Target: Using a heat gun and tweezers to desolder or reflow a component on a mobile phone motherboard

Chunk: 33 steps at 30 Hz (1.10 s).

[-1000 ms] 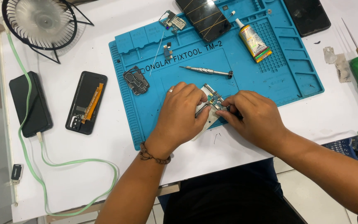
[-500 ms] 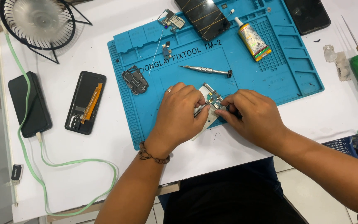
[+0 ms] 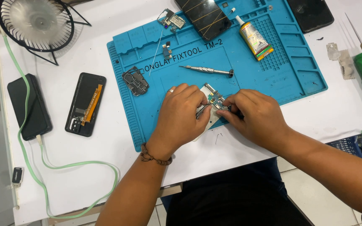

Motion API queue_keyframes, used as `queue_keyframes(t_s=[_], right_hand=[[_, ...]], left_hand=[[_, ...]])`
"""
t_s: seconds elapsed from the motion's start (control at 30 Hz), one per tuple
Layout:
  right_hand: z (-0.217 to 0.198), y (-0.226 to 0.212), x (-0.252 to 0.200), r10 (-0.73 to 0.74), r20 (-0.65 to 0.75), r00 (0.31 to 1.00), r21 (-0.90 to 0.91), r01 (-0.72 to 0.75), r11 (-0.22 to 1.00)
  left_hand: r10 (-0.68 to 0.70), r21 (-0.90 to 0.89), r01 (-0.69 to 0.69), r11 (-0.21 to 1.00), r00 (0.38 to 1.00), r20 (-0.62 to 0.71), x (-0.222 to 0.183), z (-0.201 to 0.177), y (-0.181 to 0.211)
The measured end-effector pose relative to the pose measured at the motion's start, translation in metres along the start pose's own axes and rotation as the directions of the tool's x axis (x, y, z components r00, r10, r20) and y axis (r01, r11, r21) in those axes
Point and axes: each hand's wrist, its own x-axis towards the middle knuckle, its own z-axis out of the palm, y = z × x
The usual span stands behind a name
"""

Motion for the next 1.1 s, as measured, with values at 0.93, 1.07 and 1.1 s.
queue_keyframes(t_s=[0.93, 1.07, 1.1], right_hand=[[-0.02, 0.0, 0.017, -0.004, 0.007, 1.0, 0.137, 0.003, 0.991], [-0.02, -0.004, 0.025, -0.053, 0.081, 0.995, 0.149, 0.041, 0.988], [-0.018, -0.003, 0.024, -0.06, 0.082, 0.995, 0.147, 0.048, 0.988]], left_hand=[[0.007, -0.013, -0.008, 1.0, 0.998, -0.056, 0.002, 0.004, 0.003], [0.009, -0.016, -0.01, 1.0, 0.998, -0.06, 0.001, 0.006, 0.003], [0.01, -0.027, -0.011, 1.0, 0.998, -0.068, 0.001, 0.007, 0.002]])
